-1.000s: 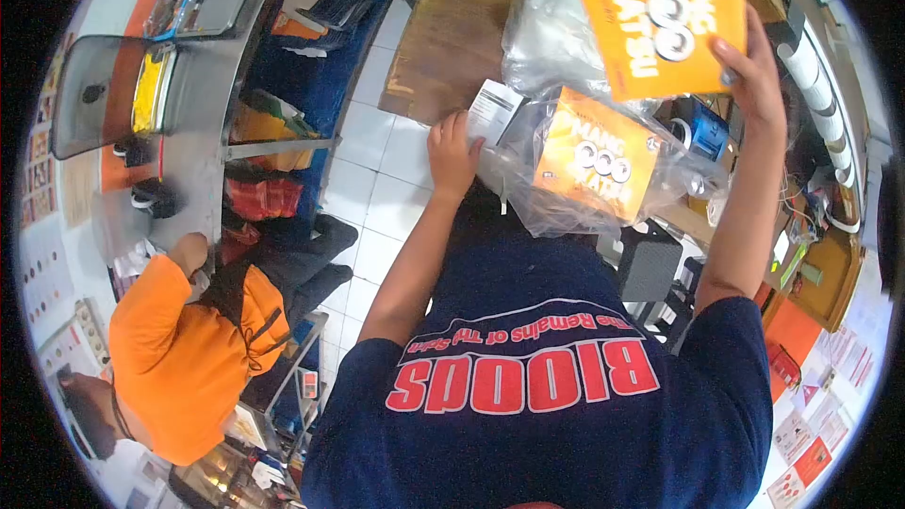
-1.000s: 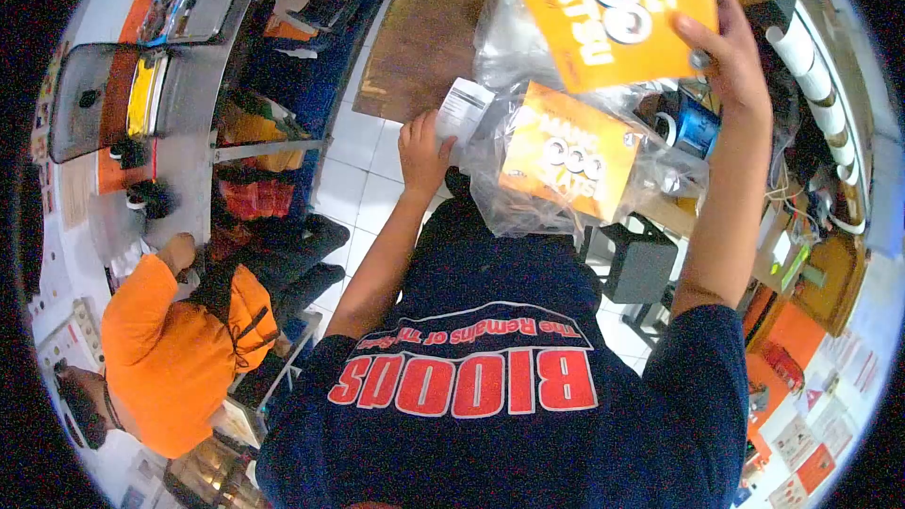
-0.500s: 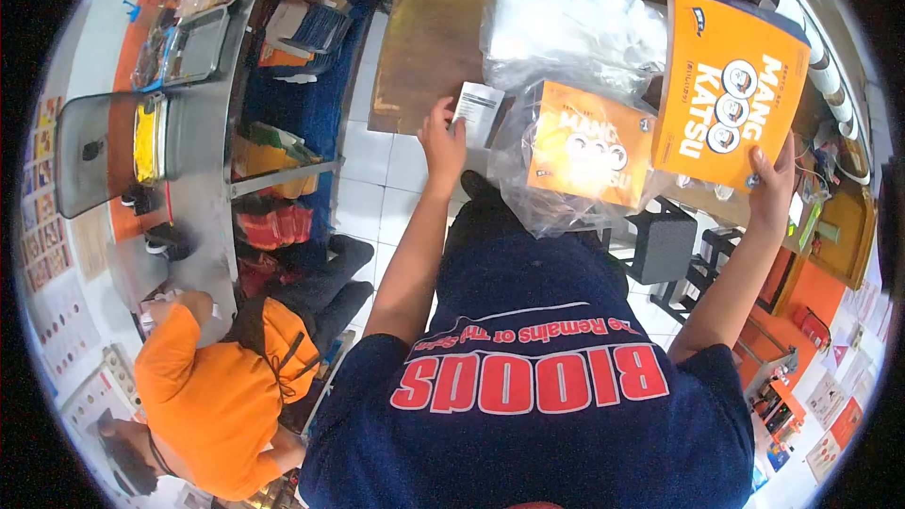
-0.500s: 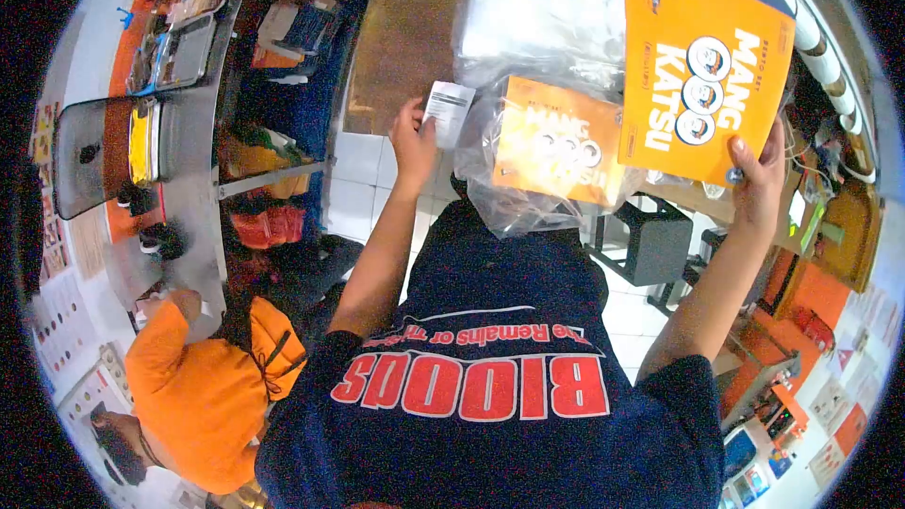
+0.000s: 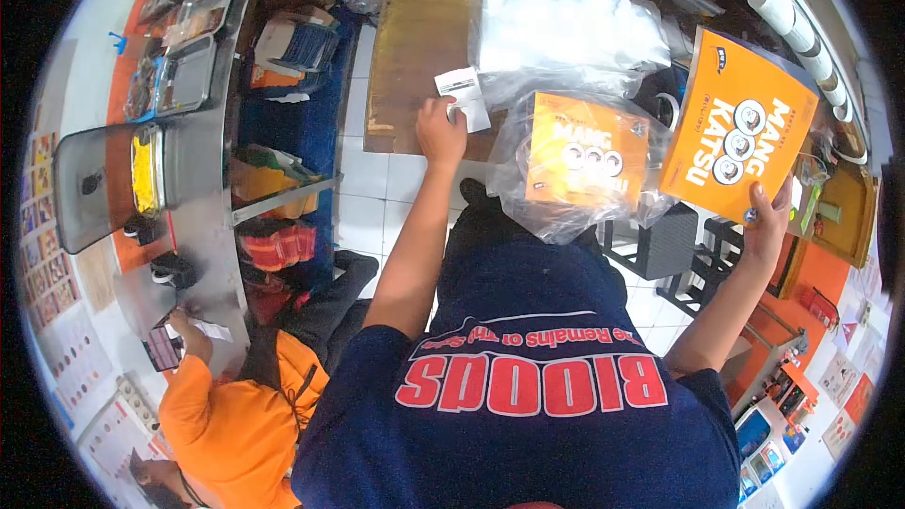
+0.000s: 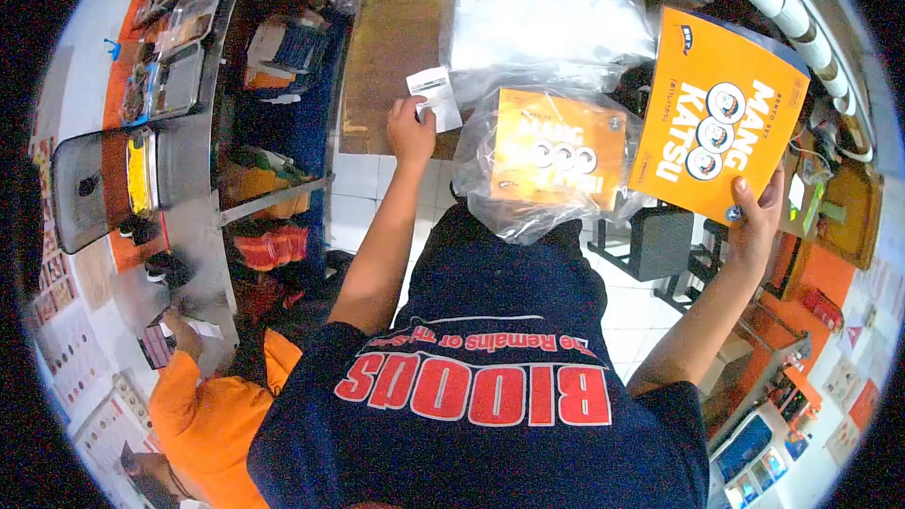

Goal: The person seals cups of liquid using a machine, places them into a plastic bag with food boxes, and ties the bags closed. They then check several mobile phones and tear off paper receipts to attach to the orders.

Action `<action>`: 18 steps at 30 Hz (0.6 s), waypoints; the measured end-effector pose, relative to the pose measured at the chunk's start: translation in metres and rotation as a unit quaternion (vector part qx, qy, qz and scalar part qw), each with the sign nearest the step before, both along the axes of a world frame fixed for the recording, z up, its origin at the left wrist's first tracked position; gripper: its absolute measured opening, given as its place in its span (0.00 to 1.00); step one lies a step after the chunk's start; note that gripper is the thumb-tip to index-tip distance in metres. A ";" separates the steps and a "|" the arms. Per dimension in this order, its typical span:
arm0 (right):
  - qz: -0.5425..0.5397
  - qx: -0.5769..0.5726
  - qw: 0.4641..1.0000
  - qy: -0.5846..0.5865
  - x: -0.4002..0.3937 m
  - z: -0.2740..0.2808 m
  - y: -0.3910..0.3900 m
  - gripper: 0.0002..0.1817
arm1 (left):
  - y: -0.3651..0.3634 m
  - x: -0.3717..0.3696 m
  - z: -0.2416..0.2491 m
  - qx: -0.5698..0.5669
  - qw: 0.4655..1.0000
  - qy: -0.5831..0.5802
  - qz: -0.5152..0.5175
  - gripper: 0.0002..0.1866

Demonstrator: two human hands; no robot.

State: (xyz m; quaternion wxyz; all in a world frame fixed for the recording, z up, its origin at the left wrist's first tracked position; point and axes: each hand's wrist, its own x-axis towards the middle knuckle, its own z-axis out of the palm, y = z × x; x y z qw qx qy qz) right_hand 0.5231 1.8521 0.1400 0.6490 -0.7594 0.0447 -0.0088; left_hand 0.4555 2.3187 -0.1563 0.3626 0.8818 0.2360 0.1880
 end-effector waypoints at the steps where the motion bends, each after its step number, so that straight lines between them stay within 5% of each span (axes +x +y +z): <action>1: 0.000 -0.001 1.000 0.000 0.000 0.000 -0.001 0.40 | -0.001 -0.001 0.001 0.044 0.999 0.000 -0.026 0.12; 5: 0.003 -0.003 1.000 -0.014 0.000 -0.006 -0.012 0.41 | -0.003 -0.010 0.014 0.087 0.996 -0.026 0.013 0.14; 7: 0.015 -0.006 1.000 -0.019 -0.002 -0.006 -0.015 0.40 | -0.004 -0.016 0.024 0.021 0.996 -0.053 0.074 0.16; 9: 0.014 0.005 0.999 -0.032 -0.003 -0.005 -0.015 0.41 | -0.017 -0.034 0.052 -0.025 0.993 -0.113 0.005 0.19; 13: 0.005 0.042 0.998 -0.052 0.002 -0.010 -0.018 0.41 | -0.084 -0.042 0.169 -0.071 0.881 -0.178 -0.433 0.15; 16: 0.028 0.088 0.993 -0.078 0.011 -0.025 -0.030 0.39 | -0.117 -0.036 0.136 0.064 0.876 -0.097 -0.468 0.13; 18: 0.048 0.139 0.983 -0.108 0.015 -0.027 -0.022 0.37 | -0.115 -0.036 0.130 -0.026 0.879 -0.072 -0.470 0.11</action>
